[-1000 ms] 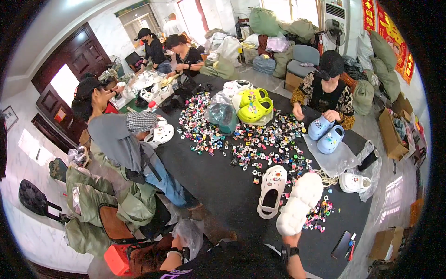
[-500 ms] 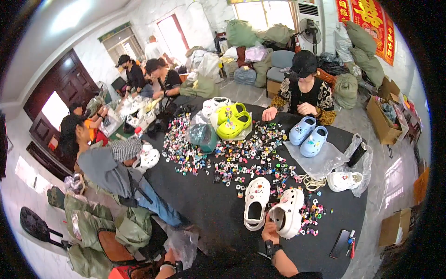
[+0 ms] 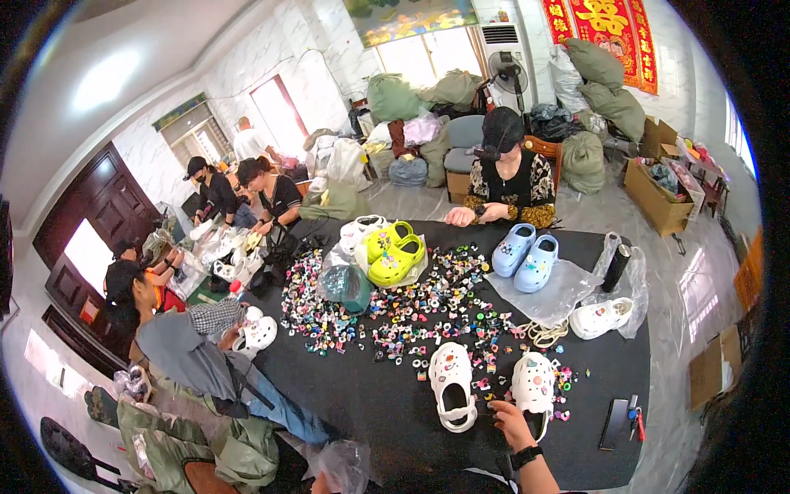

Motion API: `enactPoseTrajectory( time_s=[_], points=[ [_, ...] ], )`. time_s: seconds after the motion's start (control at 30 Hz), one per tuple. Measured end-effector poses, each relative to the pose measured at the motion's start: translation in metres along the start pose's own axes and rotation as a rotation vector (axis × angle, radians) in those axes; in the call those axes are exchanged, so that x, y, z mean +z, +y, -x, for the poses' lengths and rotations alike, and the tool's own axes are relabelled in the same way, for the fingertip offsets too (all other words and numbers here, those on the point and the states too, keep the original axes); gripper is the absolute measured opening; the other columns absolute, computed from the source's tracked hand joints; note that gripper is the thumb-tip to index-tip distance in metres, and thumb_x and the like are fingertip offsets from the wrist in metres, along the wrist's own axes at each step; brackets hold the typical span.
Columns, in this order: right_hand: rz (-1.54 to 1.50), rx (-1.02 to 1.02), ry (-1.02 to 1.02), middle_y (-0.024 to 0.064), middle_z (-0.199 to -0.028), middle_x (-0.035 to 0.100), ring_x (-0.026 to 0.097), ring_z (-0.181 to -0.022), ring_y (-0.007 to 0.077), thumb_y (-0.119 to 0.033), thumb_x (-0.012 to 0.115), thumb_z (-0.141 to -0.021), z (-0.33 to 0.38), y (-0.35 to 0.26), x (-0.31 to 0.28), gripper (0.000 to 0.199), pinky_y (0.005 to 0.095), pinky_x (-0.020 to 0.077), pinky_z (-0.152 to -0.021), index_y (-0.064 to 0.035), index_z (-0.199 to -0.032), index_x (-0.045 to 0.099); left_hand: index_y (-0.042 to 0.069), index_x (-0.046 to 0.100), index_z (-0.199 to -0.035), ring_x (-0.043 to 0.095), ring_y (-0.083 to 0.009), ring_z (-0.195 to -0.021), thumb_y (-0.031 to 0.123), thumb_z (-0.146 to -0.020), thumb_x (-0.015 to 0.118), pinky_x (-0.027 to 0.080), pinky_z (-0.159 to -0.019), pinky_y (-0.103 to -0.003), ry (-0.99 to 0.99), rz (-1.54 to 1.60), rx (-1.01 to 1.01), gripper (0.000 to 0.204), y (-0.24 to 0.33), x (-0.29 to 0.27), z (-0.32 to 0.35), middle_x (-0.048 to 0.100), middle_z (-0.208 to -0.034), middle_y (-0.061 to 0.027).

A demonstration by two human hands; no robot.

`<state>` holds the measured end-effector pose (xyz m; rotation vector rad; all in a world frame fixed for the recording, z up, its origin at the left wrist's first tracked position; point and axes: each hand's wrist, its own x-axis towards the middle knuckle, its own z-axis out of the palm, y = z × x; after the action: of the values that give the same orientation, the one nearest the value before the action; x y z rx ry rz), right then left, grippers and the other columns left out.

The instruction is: Applying decorative charms to foam clogs and bagging them for shipment.

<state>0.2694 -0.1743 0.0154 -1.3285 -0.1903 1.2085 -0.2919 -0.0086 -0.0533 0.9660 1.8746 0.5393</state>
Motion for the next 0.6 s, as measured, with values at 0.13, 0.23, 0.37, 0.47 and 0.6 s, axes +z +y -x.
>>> enactPoseTrajectory(
  time_s=[0.13, 0.23, 0.37, 0.47, 0.6],
  points=[
    [0.118, -0.095, -0.178, 0.0103, -0.122, 0.055, 0.052, -0.108, 0.0167, 0.003, 0.048, -0.083, 0.011, -0.014, -0.002, 0.041, 0.0285, 0.0435, -0.087, -0.002, -0.123, 0.054, 0.005, 0.046, -0.125, 0.057, -0.0354, -0.098, 0.045, -0.091, 0.044, 0.048, -0.08, -0.043, -0.017, 0.157, -0.065, 0.052, 0.004, 0.004, -0.003, 0.06, -0.106, -0.019],
    [0.119, -0.249, -0.196, 0.0117, -0.117, 0.059, 0.054, -0.111, 0.0188, -0.001, 0.052, -0.086, 0.023, -0.035, 0.007, 0.035, 0.0303, 0.0437, -0.091, 0.0002, -0.12, 0.056, 0.006, 0.045, -0.127, 0.057, -0.0349, -0.098, 0.046, -0.092, 0.042, 0.048, -0.08, -0.043, -0.027, 0.265, -0.121, 0.053, 0.008, 0.006, 0.0, 0.06, -0.107, -0.0183],
    [-0.148, -0.058, -0.221, 0.0126, -0.112, 0.063, 0.059, -0.105, 0.0201, -0.022, 0.054, -0.093, 0.032, -0.05, 0.021, 0.032, 0.0306, 0.0453, -0.092, 0.0023, -0.113, 0.059, 0.007, 0.043, -0.13, 0.056, -0.0343, -0.098, 0.047, -0.092, 0.041, 0.048, -0.08, -0.042, -0.033, 0.403, -0.2, 0.055, 0.003, 0.003, 0.003, 0.059, -0.109, -0.0173],
    [-0.16, -0.057, -0.403, 0.0135, -0.114, 0.062, 0.058, -0.108, 0.0193, -0.029, 0.046, -0.097, 0.048, -0.055, 0.045, 0.038, 0.0307, 0.0448, -0.093, 0.0032, -0.112, 0.059, 0.008, 0.042, -0.132, 0.056, -0.0338, -0.098, 0.048, -0.093, 0.039, 0.048, -0.079, -0.042, -0.036, 0.508, -0.262, 0.056, 0.003, 0.006, 0.005, 0.058, -0.111, -0.0166],
    [0.067, -0.022, -0.468, 0.0128, -0.112, 0.063, 0.059, -0.105, 0.0195, -0.037, 0.044, -0.097, 0.049, -0.047, 0.053, 0.045, 0.0322, 0.0452, -0.091, 0.0028, -0.107, 0.062, 0.01, 0.04, -0.134, 0.055, -0.0332, -0.098, 0.05, -0.093, 0.038, 0.048, -0.079, -0.042, -0.047, 0.652, -0.354, 0.057, -0.001, 0.015, 0.013, 0.058, -0.112, -0.0157]
  ],
)
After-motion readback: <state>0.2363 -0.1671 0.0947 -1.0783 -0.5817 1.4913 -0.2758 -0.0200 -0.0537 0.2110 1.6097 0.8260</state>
